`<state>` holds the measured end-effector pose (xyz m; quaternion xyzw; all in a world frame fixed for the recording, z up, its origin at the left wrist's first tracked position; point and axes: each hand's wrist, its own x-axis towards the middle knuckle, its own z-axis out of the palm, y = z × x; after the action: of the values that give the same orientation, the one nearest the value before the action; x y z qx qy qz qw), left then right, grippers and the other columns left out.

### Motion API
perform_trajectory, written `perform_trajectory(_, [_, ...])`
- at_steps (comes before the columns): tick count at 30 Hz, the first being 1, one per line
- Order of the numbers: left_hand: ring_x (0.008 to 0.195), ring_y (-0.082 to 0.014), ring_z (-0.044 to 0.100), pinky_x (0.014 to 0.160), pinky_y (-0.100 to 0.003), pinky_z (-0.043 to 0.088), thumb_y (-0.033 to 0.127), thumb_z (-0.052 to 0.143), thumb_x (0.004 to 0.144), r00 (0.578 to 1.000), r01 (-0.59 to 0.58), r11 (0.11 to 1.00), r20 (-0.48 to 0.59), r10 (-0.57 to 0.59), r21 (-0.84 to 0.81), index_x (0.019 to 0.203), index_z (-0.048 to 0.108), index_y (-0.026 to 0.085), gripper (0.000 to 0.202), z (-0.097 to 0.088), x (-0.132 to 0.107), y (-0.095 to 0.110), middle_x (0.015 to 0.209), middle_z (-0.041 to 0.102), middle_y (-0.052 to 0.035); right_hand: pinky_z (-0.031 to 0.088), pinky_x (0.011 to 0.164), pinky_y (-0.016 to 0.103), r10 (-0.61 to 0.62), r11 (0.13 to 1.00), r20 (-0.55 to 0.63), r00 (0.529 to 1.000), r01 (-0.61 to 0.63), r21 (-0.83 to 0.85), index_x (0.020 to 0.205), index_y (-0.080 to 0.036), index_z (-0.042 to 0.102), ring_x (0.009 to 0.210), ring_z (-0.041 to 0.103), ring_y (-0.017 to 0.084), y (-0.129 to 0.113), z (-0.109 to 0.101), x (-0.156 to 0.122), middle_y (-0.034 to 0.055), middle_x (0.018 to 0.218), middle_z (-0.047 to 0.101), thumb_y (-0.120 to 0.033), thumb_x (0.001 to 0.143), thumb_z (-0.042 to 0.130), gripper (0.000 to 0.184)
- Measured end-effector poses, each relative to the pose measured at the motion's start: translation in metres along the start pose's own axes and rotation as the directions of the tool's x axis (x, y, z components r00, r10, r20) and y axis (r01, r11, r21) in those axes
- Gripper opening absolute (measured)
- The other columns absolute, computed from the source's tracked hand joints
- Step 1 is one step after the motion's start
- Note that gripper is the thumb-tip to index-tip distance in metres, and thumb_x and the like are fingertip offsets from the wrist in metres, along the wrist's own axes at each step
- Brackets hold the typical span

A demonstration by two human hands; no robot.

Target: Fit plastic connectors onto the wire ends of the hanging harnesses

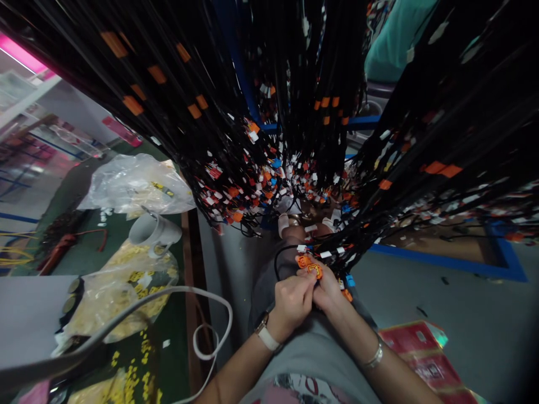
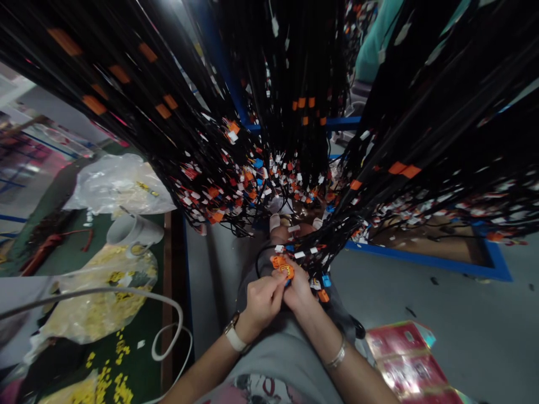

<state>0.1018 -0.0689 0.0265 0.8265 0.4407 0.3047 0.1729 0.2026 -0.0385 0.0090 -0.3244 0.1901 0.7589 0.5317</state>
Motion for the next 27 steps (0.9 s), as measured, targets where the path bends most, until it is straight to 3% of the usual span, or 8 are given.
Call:
perform_trajectory(5, [0.072, -0.0154, 0.068, 0.068, -0.025, 0.054, 0.019, 0.051, 0.088, 0.990, 0.125, 0.991, -0.067, -0.128, -0.040, 0.112, 0.059, 0.015, 0.026, 0.0000, -0.0052, 0.0018, 0.088, 0.073, -0.0082, 0.051, 0.049, 0.020, -0.051, 0.999, -0.043, 0.998, 0.051, 0.005, 0.069, -0.015, 0.063, 0.054, 0.062, 0.012, 0.0015, 0.0031, -0.0028, 0.0050, 0.067, 0.069, -0.009, 0.073, 0.062, 0.007])
perform_trajectory(15, [0.059, -0.0166, 0.061, 0.054, -0.027, 0.044, 0.017, 0.049, 0.087, 0.995, -0.101, 0.958, 0.053, 0.090, 0.268, 0.115, 0.057, 0.009, 0.030, -0.0068, -0.0053, -0.0027, 0.070, 0.068, -0.0078, 0.049, 0.045, 0.019, -0.081, 0.996, -0.055, 0.995, 0.082, 0.023, 0.067, -0.016, 0.060, 0.047, 0.057, 0.010, 0.0047, -0.0045, -0.0004, 0.0022, 0.064, 0.067, -0.011, 0.072, 0.067, 0.010])
perform_trajectory(21, [0.063, -0.0159, 0.062, 0.058, -0.027, 0.045, 0.018, 0.049, 0.088, 0.998, -0.057, 0.975, 0.007, 0.057, 0.213, 0.116, 0.057, 0.012, 0.030, -0.0041, -0.0067, -0.0032, 0.080, 0.071, -0.0081, 0.048, 0.044, 0.019, -0.071, 0.997, -0.032, 0.997, 0.071, -0.007, 0.072, -0.015, 0.062, 0.045, 0.054, 0.009, 0.0033, -0.0048, 0.0007, 0.0027, 0.066, 0.068, -0.012, 0.072, 0.066, 0.005])
perform_trajectory(27, [0.058, -0.0141, 0.058, 0.054, -0.026, 0.041, 0.014, 0.049, 0.087, 0.996, -0.088, 0.966, -0.003, 0.092, 0.244, 0.115, 0.059, 0.016, 0.030, -0.0038, -0.0097, -0.0025, 0.069, 0.067, -0.0043, 0.045, 0.041, 0.018, -0.046, 0.999, -0.024, 0.999, 0.045, -0.020, 0.073, -0.015, 0.061, 0.043, 0.053, 0.009, 0.0034, -0.0022, -0.0018, 0.0045, 0.066, 0.067, -0.014, 0.075, 0.062, 0.003])
